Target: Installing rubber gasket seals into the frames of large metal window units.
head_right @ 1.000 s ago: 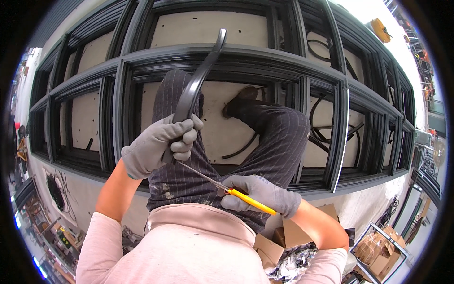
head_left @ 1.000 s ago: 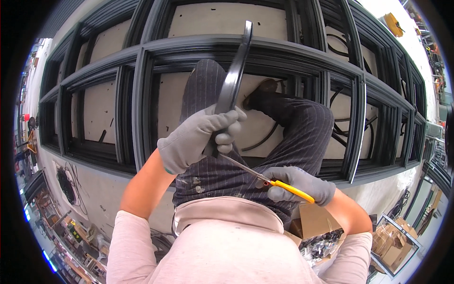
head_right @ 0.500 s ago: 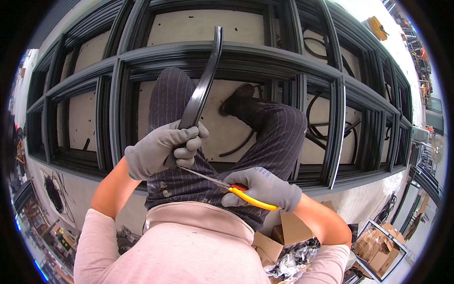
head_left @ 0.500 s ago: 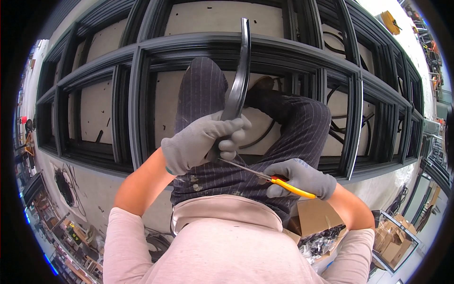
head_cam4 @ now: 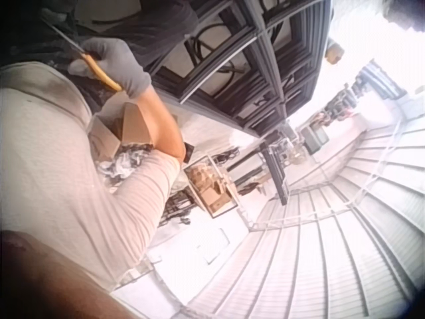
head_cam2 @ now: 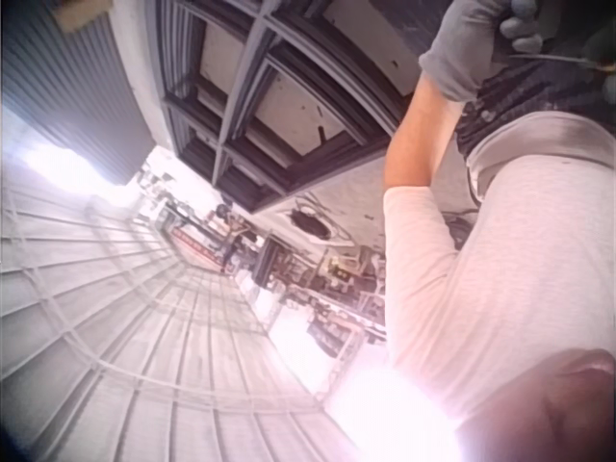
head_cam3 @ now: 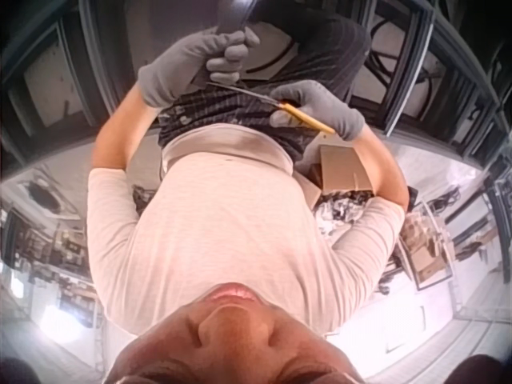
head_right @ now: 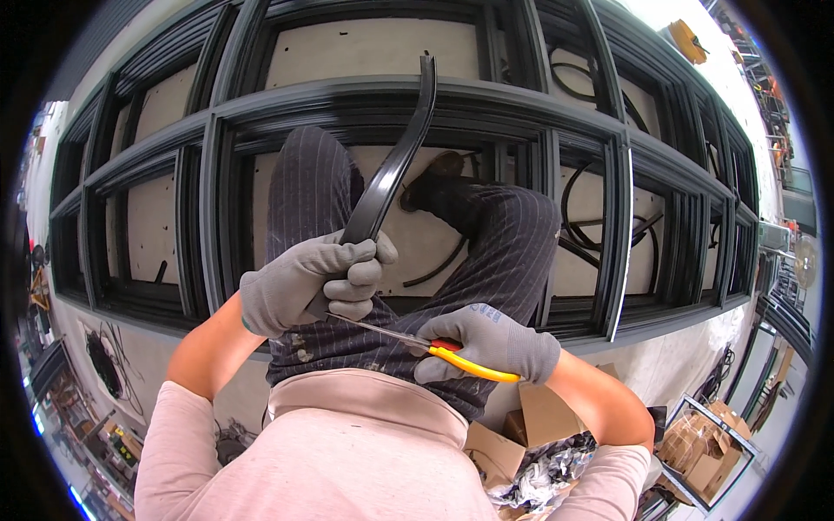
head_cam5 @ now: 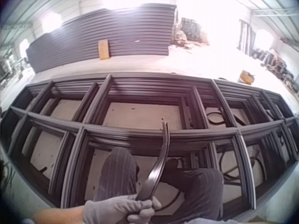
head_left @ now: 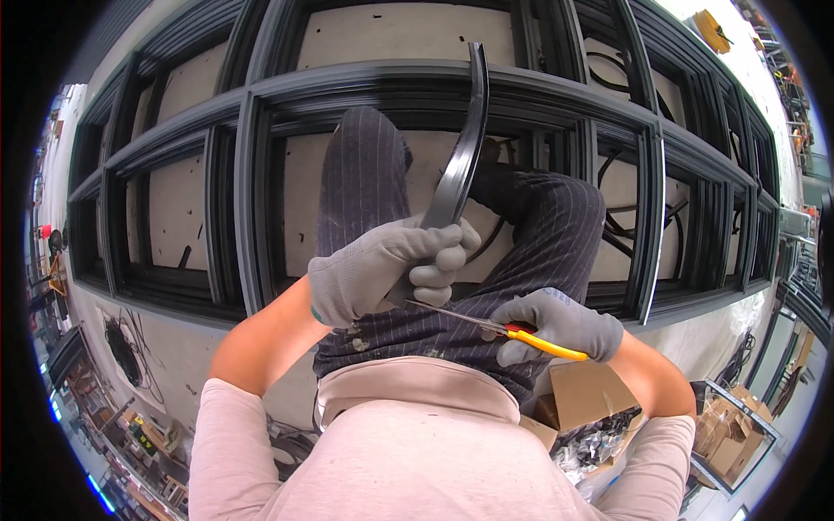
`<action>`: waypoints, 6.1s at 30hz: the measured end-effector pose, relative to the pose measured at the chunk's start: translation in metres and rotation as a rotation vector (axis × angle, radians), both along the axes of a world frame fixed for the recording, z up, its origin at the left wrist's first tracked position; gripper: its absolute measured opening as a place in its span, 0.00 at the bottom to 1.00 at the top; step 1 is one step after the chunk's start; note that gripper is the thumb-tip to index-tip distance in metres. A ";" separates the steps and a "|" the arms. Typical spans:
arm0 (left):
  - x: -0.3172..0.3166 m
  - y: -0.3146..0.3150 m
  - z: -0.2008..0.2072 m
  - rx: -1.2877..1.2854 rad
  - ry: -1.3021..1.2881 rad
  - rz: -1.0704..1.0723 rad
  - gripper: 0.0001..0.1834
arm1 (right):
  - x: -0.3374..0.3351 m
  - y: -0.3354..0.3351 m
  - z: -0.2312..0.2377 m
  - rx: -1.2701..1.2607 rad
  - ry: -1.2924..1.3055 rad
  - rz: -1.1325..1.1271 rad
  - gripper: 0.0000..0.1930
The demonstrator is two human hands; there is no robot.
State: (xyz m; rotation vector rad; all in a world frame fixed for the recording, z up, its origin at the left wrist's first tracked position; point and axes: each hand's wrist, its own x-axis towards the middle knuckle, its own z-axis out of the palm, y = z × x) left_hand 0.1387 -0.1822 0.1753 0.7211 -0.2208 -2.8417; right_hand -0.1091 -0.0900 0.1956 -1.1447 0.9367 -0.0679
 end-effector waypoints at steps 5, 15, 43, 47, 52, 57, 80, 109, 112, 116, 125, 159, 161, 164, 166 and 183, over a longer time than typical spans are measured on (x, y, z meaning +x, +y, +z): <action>-0.002 0.002 -0.002 0.011 0.114 0.025 0.15 | -0.001 0.008 0.001 0.013 0.033 0.001 0.28; -0.010 -0.004 0.008 -0.020 -0.075 0.045 0.16 | -0.011 0.043 -0.011 0.176 -0.189 -0.207 0.25; -0.131 -0.029 0.006 -2.036 -0.627 -0.372 0.15 | -0.226 0.232 -0.130 0.046 1.595 -1.039 0.26; -0.151 -0.062 0.043 -2.158 -0.563 -0.501 0.15 | -0.181 0.151 -0.033 -1.254 1.702 -1.082 0.22; -0.198 -0.098 0.058 -2.396 -0.472 -0.682 0.19 | -0.149 0.018 -0.006 -1.522 1.141 -0.766 0.39; -0.248 -0.141 0.068 -2.630 -0.419 -0.665 0.23 | -0.132 -0.048 -0.040 -1.053 0.488 -0.822 0.20; -0.530 -0.075 -0.222 -0.399 -0.331 -0.473 0.23 | -0.296 -0.019 -0.269 -0.312 1.159 -1.352 0.15; -0.547 -0.064 -0.285 -0.487 -0.278 -0.173 0.16 | -0.369 -0.153 -0.206 -0.492 1.645 -0.845 0.22; -0.538 -0.058 -0.292 -0.548 -0.143 -0.572 0.14 | -0.372 -0.154 -0.210 -0.495 1.671 -0.829 0.25; -0.500 -0.037 -0.243 -0.575 0.085 -0.767 0.13 | -0.376 -0.155 -0.211 -0.487 1.696 -0.819 0.24; -0.520 -0.061 -0.268 -0.370 -0.460 -0.443 0.07 | -0.375 -0.170 -0.212 -0.498 1.486 -0.931 0.25; -0.523 -0.036 -0.309 -1.442 0.333 -0.988 0.32 | -0.362 -0.131 -0.210 -0.453 1.488 -1.004 0.17; -0.527 -0.023 -0.288 -1.463 0.270 -1.237 0.28 | -0.368 -0.122 -0.217 -0.455 1.565 -0.976 0.17; -0.521 -0.009 -0.333 -1.587 0.268 -1.483 0.23 | -0.369 -0.132 -0.219 -0.395 1.502 -0.942 0.25; -0.523 0.005 -0.361 -1.744 0.766 -1.352 0.24 | -0.371 -0.142 -0.214 -0.379 1.524 -0.919 0.26; -0.521 -0.003 -0.188 -0.510 -0.131 -1.095 0.17 | -0.200 0.160 -0.110 -0.257 1.747 -1.529 0.19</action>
